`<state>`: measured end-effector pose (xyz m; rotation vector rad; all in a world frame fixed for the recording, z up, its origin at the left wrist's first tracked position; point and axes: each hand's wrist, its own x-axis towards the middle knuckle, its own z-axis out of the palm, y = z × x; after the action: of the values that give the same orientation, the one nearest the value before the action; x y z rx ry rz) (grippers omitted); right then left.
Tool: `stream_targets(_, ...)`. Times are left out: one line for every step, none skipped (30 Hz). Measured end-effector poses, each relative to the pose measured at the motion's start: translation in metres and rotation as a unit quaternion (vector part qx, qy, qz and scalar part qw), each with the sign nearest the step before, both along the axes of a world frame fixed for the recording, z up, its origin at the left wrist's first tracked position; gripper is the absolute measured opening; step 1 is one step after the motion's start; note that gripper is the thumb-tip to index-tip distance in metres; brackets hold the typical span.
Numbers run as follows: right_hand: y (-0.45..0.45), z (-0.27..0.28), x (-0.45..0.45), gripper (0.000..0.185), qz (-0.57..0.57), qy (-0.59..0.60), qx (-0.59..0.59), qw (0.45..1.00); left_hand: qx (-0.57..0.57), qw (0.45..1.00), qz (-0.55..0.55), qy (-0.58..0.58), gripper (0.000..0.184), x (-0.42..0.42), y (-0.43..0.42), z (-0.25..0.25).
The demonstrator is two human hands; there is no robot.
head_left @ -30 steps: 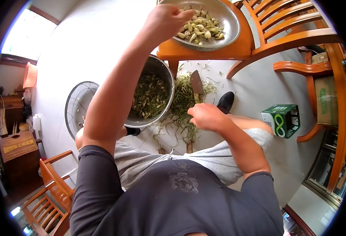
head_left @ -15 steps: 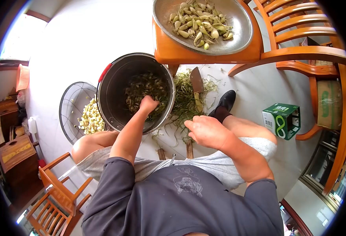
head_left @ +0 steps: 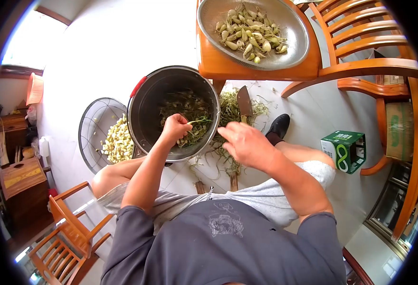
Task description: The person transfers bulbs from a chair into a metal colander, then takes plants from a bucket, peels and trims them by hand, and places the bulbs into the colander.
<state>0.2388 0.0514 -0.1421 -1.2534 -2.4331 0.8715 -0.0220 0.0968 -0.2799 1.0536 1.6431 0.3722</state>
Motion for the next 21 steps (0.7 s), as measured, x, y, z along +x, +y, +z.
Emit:
stream_targets(0.004,0.001,-0.004,0.027,-0.005,0.023,0.023,0.999,0.018,1.0,-0.003,-0.024,0.018,0.0,-0.004,0.019)
stream_targets(0.007,0.002,-0.008,0.031,-0.01,0.046,0.047,0.998,0.038,0.998,-0.006,-0.048,0.018,0.001,-0.008,0.041)
stream_targets(0.008,0.0,-0.013,0.034,-0.014,0.061,0.058,0.996,0.043,0.996,-0.013,-0.073,0.019,0.003,-0.013,0.064)
stream_targets(0.009,-0.006,-0.017,0.036,-0.017,0.076,0.071,0.994,0.051,0.994,-0.019,-0.093,0.019,0.005,-0.018,0.081)
stream_targets(0.01,-0.01,-0.022,0.038,-0.019,0.09,0.083,0.992,0.058,0.991,-0.024,-0.114,0.019,0.006,-0.023,0.095)
stream_targets(0.012,-0.011,-0.025,0.038,-0.01,0.106,0.048,0.993,0.066,0.988,-0.029,-0.135,0.019,0.007,-0.028,0.107)
stream_targets(0.015,-0.011,-0.028,0.038,-0.001,0.121,0.012,0.993,0.064,0.985,-0.032,-0.159,0.017,0.008,-0.032,0.117)
stream_targets(0.016,-0.011,-0.031,0.038,0.009,0.135,-0.023,0.991,0.075,0.982,-0.024,-0.174,0.018,0.009,-0.037,0.123)
stream_targets(0.016,-0.014,-0.034,0.028,0.005,0.15,-0.044,0.988,0.085,0.978,-0.017,-0.189,0.018,0.01,-0.041,0.127)
stream_targets(0.016,-0.013,-0.036,0.026,0.009,0.15,-0.048,0.987,0.095,0.974,-0.009,-0.205,0.019,0.012,-0.044,0.13)
stream_targets(0.015,-0.012,-0.038,0.024,0.013,0.151,-0.051,0.987,0.095,0.974,-0.012,-0.207,0.019,0.012,-0.047,0.134)
stream_targets(0.015,-0.011,-0.039,0.022,0.015,0.15,-0.055,0.987,0.096,0.974,-0.019,-0.206,0.018,0.012,-0.05,0.133)
stream_targets(0.013,-0.009,-0.041,0.019,0.003,0.162,-0.05,0.986,0.097,0.973,-0.028,-0.205,0.017,0.012,-0.052,0.128)
stream_targets(0.011,-0.011,-0.041,0.018,-0.009,0.153,-0.049,0.987,0.098,0.973,-0.038,-0.206,0.016,0.014,-0.052,0.128)
stream_targets(0.009,-0.015,-0.041,0.017,-0.023,0.145,-0.048,0.988,0.094,0.974,-0.044,-0.199,0.015,0.017,-0.054,0.13)
stream_targets(0.008,-0.018,-0.041,0.016,-0.038,0.138,-0.048,0.989,0.078,0.98,-0.05,-0.179,0.015,0.021,-0.054,0.132)
stream_targets(0.006,-0.018,-0.039,0.013,-0.029,0.119,-0.042,0.992,0.102,0.982,-0.072,-0.143,0.015,0.024,-0.055,0.131)
stream_targets(0.005,-0.02,-0.037,0.012,-0.02,0.107,-0.024,0.994,0.126,0.982,-0.093,-0.107,0.015,0.028,-0.055,0.129)
stream_targets(0.003,-0.024,-0.035,0.012,-0.012,0.094,-0.007,0.995,0.151,0.979,-0.117,-0.073,0.013,0.031,-0.055,0.128)
stream_targets(0.001,-0.025,-0.034,0.011,-0.003,0.082,0.01,0.997,0.165,0.978,-0.125,-0.039,0.013,0.038,-0.055,0.132)
stream_targets(-0.001,-0.024,-0.034,0.011,-0.012,0.069,0.025,0.997,0.178,0.975,-0.132,-0.005,0.012,0.044,-0.055,0.137)
